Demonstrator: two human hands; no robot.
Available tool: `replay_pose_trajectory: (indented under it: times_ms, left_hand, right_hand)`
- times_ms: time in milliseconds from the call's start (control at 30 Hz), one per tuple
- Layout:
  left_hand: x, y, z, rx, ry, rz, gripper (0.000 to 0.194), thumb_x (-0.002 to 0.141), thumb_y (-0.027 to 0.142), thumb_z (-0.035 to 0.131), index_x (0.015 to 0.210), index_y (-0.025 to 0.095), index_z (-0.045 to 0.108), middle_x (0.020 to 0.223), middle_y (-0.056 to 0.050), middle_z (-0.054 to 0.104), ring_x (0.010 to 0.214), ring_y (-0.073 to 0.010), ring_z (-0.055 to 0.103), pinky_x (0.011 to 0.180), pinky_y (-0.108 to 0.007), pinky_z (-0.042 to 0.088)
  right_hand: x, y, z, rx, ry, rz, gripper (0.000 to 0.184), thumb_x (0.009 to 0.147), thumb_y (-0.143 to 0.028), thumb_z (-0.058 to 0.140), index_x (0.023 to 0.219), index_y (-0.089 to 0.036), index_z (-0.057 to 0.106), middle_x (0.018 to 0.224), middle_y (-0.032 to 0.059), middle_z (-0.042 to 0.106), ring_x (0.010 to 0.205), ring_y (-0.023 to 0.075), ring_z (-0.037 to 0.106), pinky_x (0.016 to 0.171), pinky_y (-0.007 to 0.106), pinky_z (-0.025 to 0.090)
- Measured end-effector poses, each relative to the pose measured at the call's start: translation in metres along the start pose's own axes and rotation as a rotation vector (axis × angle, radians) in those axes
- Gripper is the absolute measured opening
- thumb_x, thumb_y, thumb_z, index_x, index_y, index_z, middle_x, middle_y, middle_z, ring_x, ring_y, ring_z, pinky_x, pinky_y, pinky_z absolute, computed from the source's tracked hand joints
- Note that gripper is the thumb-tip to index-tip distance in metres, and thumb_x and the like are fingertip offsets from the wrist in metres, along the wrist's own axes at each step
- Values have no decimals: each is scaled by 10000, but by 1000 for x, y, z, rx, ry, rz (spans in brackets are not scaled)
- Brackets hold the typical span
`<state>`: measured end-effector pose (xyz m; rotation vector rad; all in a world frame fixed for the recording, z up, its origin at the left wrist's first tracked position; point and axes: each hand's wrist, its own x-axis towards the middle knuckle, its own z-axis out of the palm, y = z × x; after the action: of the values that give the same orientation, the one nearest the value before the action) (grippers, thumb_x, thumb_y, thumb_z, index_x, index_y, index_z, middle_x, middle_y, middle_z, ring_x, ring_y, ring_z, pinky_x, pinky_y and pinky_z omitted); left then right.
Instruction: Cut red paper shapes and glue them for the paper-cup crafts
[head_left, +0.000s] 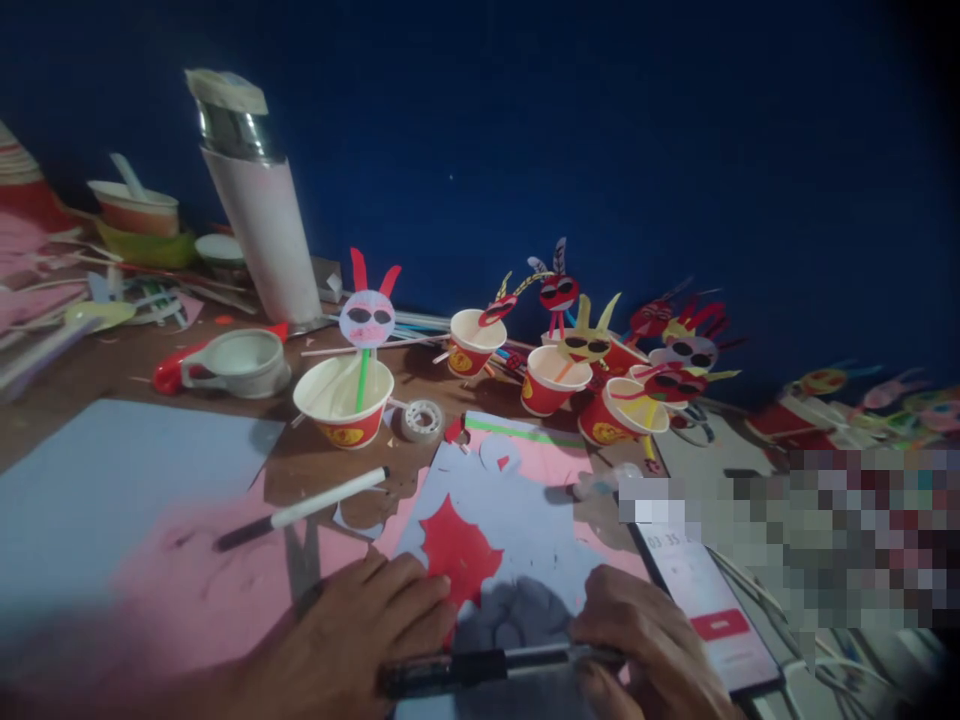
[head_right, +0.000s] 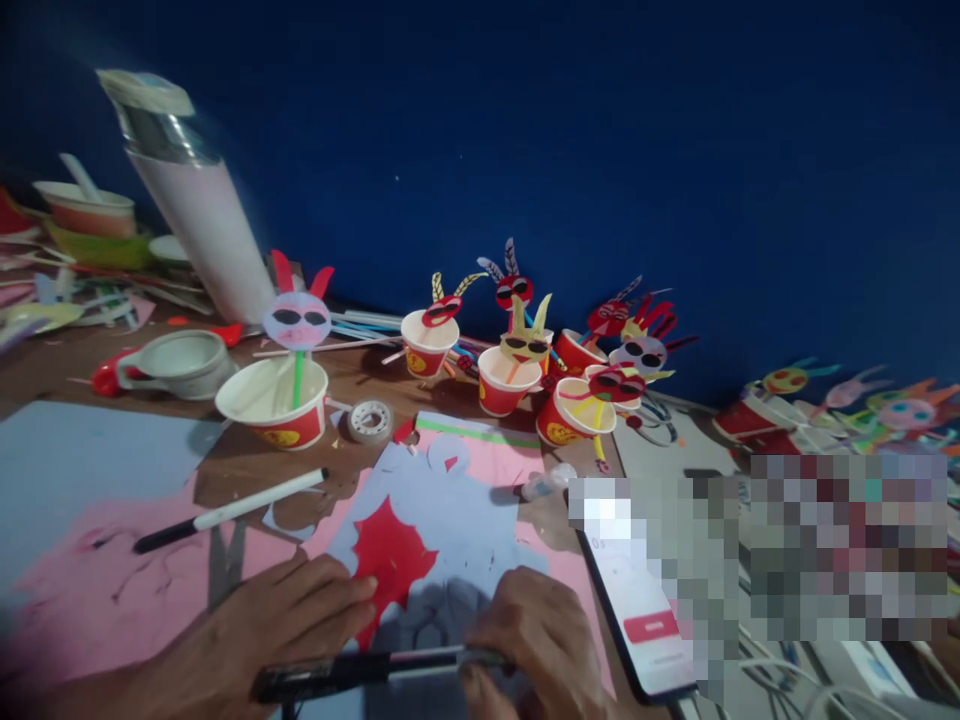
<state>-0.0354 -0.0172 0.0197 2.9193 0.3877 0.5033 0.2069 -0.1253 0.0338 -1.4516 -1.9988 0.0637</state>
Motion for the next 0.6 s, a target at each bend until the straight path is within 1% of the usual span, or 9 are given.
replay_pose_trajectory:
  times_ms: [33, 100, 233, 333, 400, 433, 500, 533, 600]
  left_hand:
    - [0, 1, -2, -29, -4, -11, 411, 782, 479, 572, 1092, 210, 568, 1046, -6, 675, 904, -204, 585, 744, -300, 468]
    - [-2, 2, -2, -77, 7, -34, 486, 763, 546, 568, 1113, 208, 569, 1077, -9, 672, 946, -216, 586, 779, -319, 471]
    - [-6, 2, 3, -140, 9, -69, 513, 779, 556, 542, 1148, 201, 574, 1101, -18, 669, 980, -217, 584, 823, -321, 469]
    - [-8, 3, 7, -157, 26, -99, 516, 793, 560, 526, 1155, 196, 568, 1121, -21, 656, 1013, -228, 558, 851, -341, 451]
    - [-8, 5, 11, -161, 10, -108, 432, 831, 515, 507, 1130, 212, 579, 1124, -15, 649, 1014, -226, 545, 849, -349, 440]
    - [-7, 6, 13, -159, -6, -109, 368, 852, 475, 499, 1102, 221, 593, 1112, -12, 650, 1003, -222, 544, 845, -349, 435]
    - [-7, 7, 17, -149, -26, -110, 281, 875, 427, 490, 1032, 232, 619, 1078, -11, 655, 977, -214, 542, 837, -347, 425]
    - [-7, 8, 18, -143, -19, -118, 266, 876, 425, 492, 999, 231, 627, 1070, -12, 654, 979, -213, 537, 842, -347, 418]
    - [-7, 8, 21, -140, 17, -123, 272, 871, 446, 496, 937, 221, 634, 1063, -14, 650, 995, -213, 524, 856, -347, 403]
  right_hand:
    - [-2, 0, -2, -20, -17, -13, 43, 825, -211, 515, 849, -214, 551, 687, 31, 613, 666, 183, 616, 600, 293, 496]
    - [-4, 0, -5, -27, -14, -24, 50, 825, -213, 509, 846, -218, 555, 681, 30, 606, 682, 191, 613, 622, 308, 489]
    - [-3, 0, -9, 82, 35, -41, 100, 830, -202, 457, 773, -214, 539, 587, 1, 530, 576, 164, 562, 555, 302, 460]
    - [1, -2, -10, 63, -87, -64, 106, 826, -196, 469, 756, -209, 546, 576, -1, 540, 570, 154, 561, 557, 293, 458]
    - [1, -4, -9, 26, -153, -59, 58, 815, -192, 518, 792, -204, 569, 639, 22, 588, 646, 170, 595, 611, 301, 479]
    - [0, -4, -7, 26, -147, -43, 37, 807, -193, 546, 818, -205, 580, 685, 34, 611, 692, 180, 609, 637, 303, 488]
    - [-4, -5, -2, 131, -99, 70, 58, 809, -211, 582, 867, -219, 585, 751, 43, 632, 736, 181, 622, 643, 286, 503]
    - [-6, -6, 1, 261, -71, 157, 68, 820, -249, 586, 885, -228, 579, 741, 32, 627, 692, 163, 620, 595, 258, 504]
    - [-9, -9, 10, 618, -59, 339, 152, 838, -368, 579, 929, -248, 565, 688, -3, 609, 552, 116, 592, 470, 198, 475]
